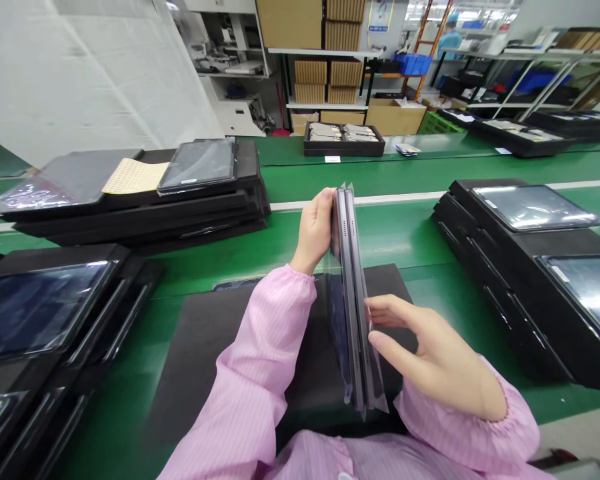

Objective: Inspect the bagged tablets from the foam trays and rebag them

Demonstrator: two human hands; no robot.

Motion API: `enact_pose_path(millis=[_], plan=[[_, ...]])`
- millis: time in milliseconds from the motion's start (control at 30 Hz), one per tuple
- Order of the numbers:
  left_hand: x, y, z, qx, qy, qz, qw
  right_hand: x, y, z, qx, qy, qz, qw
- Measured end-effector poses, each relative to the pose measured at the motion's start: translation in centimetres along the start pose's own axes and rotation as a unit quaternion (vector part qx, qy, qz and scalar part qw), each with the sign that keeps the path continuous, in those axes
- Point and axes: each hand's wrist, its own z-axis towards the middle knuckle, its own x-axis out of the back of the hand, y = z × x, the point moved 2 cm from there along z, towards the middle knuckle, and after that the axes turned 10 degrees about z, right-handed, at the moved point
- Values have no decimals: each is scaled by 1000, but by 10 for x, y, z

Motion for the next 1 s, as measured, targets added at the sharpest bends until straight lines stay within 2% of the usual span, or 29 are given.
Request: enact_pose_path(millis=[167, 333, 567, 1000], plan=[[-1, 10, -2, -32, -18, 20, 999, -3, 3, 2, -27, 41, 26, 998], [-5, 29, -10, -67, -45, 39, 996, -16, 0, 8, 16, 148, 8, 989], [-11, 40, -18, -82, -55, 9, 995, -42, -14, 8, 50, 221, -51, 973], [-15, 44, -22, -109, -54, -33, 992, -52, -17, 2, 53, 246, -114, 961]])
